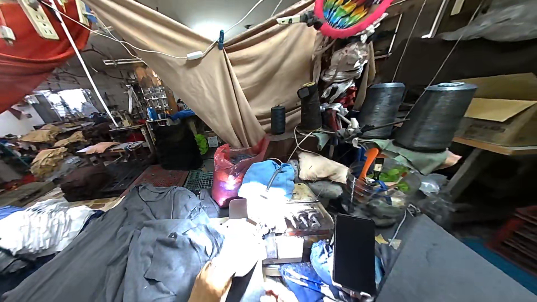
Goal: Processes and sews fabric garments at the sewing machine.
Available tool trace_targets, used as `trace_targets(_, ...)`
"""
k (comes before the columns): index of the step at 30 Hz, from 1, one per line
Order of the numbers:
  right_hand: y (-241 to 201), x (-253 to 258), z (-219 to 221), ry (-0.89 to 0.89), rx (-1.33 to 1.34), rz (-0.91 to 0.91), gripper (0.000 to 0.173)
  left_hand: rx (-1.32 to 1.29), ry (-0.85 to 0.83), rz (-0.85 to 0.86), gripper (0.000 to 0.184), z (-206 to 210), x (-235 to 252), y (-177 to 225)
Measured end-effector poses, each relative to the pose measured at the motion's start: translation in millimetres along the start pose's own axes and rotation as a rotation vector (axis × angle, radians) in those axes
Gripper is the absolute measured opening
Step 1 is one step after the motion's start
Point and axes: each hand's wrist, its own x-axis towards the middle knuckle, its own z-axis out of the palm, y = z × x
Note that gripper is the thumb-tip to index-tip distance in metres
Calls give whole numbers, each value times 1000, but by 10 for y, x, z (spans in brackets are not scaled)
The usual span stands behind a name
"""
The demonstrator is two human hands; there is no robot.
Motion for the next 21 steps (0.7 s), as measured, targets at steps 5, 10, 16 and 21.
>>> trace_targets(5, -138, 211, 125, 156, 39, 48, 11, -283, -396, -402, 28, -473, 661, -13)
trace_targets(10, -194, 152, 90, 295, 210, 33, 11, -402, -664, -572, 36, -642, 1286, -78)
trace_targets(16, -153, 111, 24, 151, 126, 70, 8, -302, -619, -449, 40, -658, 1260, 158)
trace_targets(21, -111, 52, -10, 93, -48, 80, 7, -316, -406, -160, 24, -497, 598, 589)
